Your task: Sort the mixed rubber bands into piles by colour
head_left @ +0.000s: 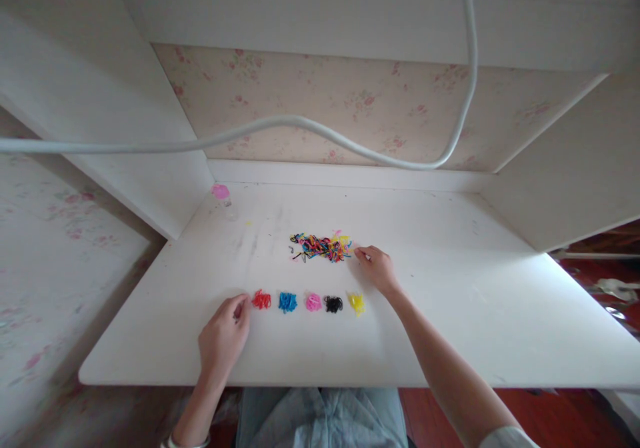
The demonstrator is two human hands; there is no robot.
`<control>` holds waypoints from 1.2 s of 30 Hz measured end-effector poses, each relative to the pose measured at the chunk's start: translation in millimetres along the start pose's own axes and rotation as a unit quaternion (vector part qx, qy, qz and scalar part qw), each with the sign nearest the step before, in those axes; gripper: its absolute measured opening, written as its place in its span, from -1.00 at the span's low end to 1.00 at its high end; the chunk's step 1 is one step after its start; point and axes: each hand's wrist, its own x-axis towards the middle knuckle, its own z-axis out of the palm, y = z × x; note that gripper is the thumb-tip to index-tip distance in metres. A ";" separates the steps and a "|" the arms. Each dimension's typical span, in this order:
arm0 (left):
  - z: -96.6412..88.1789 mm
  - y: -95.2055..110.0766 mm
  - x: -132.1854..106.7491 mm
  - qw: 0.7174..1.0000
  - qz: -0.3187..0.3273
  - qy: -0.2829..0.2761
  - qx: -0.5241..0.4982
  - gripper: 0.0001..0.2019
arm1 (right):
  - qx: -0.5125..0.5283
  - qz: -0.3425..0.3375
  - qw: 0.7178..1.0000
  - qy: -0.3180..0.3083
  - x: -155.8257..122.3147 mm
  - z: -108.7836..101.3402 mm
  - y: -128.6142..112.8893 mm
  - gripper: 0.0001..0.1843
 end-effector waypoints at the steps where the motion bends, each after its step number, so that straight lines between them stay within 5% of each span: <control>1: -0.1 0.1 -0.1 1.000 -0.001 -0.001 0.002 -0.76 | 0.003 0.005 1.000 0.002 0.3 -1.8 0.8 -0.62; 14: -1.4 1.8 -1.1 1.000 -0.009 -0.011 0.004 -0.76 | 0.086 0.061 0.994 0.037 -7.6 -23.2 0.5 -0.57; 28: -0.5 0.6 -1.0 1.000 0.004 -0.011 0.014 -0.74 | 0.206 0.072 0.975 0.031 -116.5 -21.4 -18.3 -0.64; 36: 0.3 0.3 -1.1 1.000 0.005 -0.008 0.017 -0.75 | 0.168 0.043 0.985 0.028 -124.7 -13.3 -22.0 -0.65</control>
